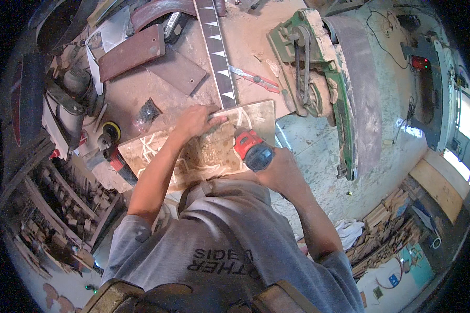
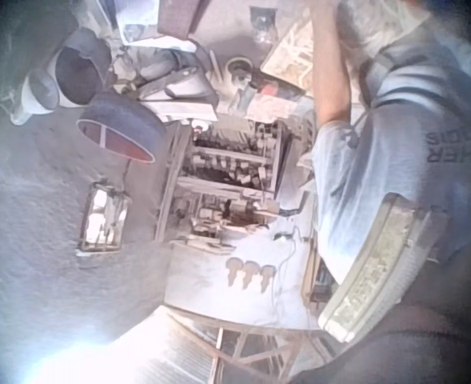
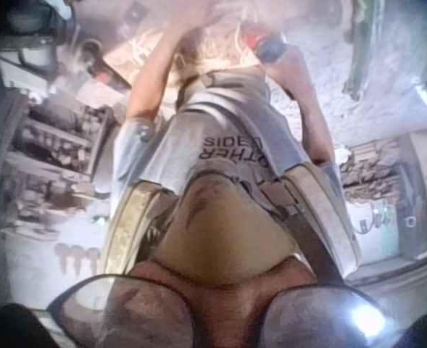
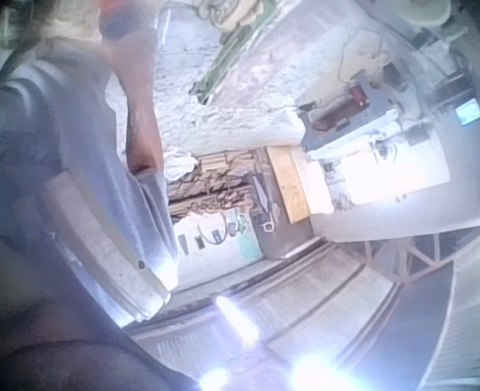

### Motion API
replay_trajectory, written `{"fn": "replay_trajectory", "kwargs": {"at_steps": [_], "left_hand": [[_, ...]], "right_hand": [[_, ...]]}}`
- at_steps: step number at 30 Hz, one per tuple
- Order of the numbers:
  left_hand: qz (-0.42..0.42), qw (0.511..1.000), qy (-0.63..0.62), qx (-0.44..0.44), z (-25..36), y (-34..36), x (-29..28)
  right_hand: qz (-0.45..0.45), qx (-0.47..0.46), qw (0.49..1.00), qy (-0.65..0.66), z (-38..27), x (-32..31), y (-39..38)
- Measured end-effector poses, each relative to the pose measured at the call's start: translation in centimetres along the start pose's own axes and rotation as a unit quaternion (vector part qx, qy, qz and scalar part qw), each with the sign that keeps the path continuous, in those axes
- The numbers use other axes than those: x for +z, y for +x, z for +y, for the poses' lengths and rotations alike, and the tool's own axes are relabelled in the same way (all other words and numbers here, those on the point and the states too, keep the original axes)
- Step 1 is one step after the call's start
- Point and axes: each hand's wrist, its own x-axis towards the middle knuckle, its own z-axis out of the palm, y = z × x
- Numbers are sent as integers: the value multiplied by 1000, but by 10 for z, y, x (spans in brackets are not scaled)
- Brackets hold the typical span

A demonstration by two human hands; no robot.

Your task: The person uses a drill to make holes in a wooden guitar fretboard placed on a workbench.

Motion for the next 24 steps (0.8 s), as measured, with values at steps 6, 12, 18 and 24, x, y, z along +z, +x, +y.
{"fn": "replay_trajectory", "kwargs": {"at_steps": [6,12,18,24], "left_hand": [[24,999,-12,25,-7,2,6],[-2,1000,-7,2,1,2,-4],[2,1000,0,-6,0,4,-1],[1,1000,-25,-18,1,4,0]], "right_hand": [[-8,14,1000,10,5,-2,4],[-11,38,999,-34,12,-5,10],[-43,-7,999,11,0,-15,14],[-30,-15,999,-36,-2,-12,16]]}}
